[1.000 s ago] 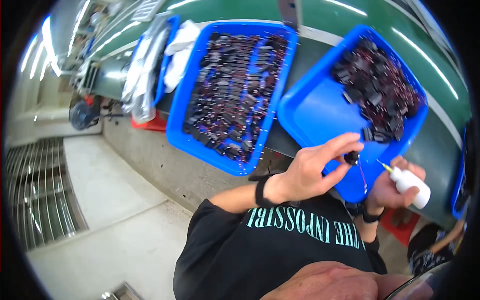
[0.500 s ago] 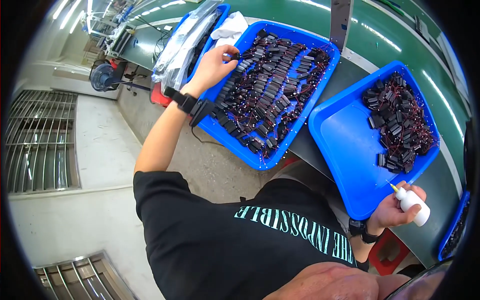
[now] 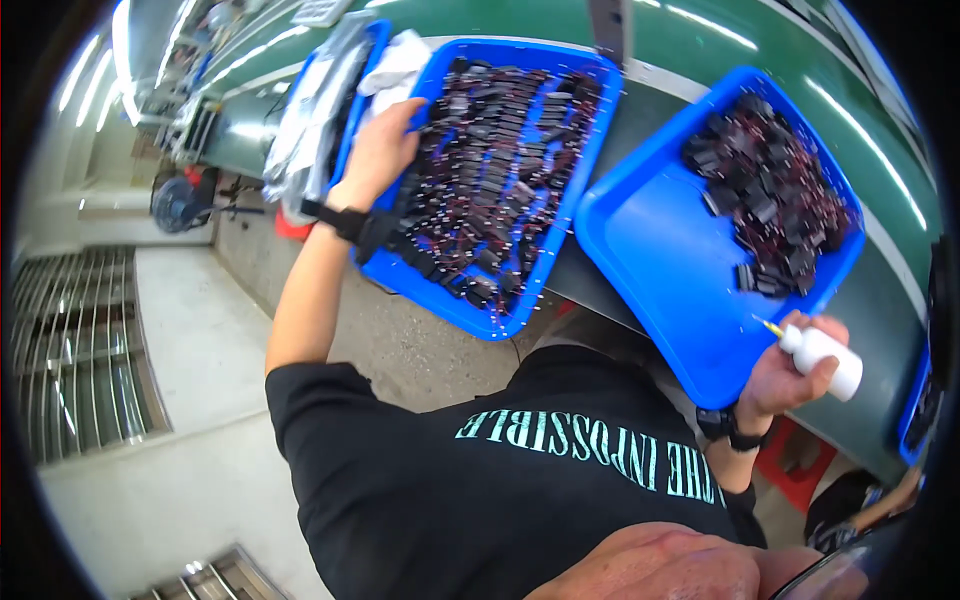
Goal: The person picks up small black components from a blue tray, applies glue to them from a bottle, and presses them together. After joining the parts, the person places the assembled units back into the tray and repeats the process.
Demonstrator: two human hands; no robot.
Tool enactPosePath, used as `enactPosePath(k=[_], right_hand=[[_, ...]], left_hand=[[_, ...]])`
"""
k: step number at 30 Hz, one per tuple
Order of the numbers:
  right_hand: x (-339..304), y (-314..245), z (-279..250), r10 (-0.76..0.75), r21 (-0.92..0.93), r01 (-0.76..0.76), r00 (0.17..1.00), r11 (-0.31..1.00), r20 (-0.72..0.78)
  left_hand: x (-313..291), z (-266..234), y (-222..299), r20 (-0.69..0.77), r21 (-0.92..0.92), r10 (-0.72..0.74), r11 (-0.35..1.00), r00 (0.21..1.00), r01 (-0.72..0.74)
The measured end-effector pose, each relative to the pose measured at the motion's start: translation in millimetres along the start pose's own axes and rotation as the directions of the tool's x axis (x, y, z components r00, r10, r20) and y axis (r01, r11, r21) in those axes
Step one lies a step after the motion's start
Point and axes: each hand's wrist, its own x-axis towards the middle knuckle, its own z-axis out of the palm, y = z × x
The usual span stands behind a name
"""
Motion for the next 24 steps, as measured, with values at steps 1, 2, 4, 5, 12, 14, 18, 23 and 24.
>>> enactPosePath(k=[1,2,4,5,12,14,18,23,24], right_hand=[[-0.6,-3.0,3.0,0.003,0.012,-0.003,1.000,1.000,-0.017],[-0.7,-0.1,9.4,-0.015,0.035,0.017,0.999,0.999,-0.050],[-0.9,0.3,17.1,-0.043,0.028,0.044,0.998,0.999,-0.046],[1.3,-1.7,18.7,-0.051,0.014,0.051,0.999,0.999,-0.001],[6.0,-11.6,16.4,-0.054,0.128,0.067,0.993,0.990,-0.103],[5.9,-10.5,18.0,-0.006,0.143,0.027,0.989,0.989,-0.146],[9.6,-13.0,6.4,0.127,0.194,-0.084,0.967,0.977,-0.219],[9.4,-14.9,5.8,0.189,0.217,-0.136,0.949,0.967,-0.250],[10.2,-14.7,6.0,0.189,0.217,-0.134,0.948,0.967,-0.257]], left_hand=[[4.2,-3.6,11.5,-0.027,0.037,-0.010,0.999,1.000,0.011],[2.3,-12.7,22.7,-0.055,0.069,-0.019,0.997,0.998,0.022],[-4.1,-40.8,80.4,-0.158,0.073,-0.057,0.995,0.986,0.070],[-7.5,-54.4,126.2,-0.153,0.016,-0.074,0.997,0.985,0.077],[4.8,16.1,319.2,0.049,-0.393,0.260,0.893,0.964,-0.221],[15.3,46.6,331.0,0.158,-0.322,0.330,0.908,0.931,-0.268],[37.0,74.9,338.2,0.129,-0.385,0.466,0.837,0.875,-0.389],[36.5,79.8,341.6,0.123,-0.405,0.556,0.784,0.822,-0.470],[35.8,78.9,339.0,0.169,-0.386,0.546,0.802,0.820,-0.455]])
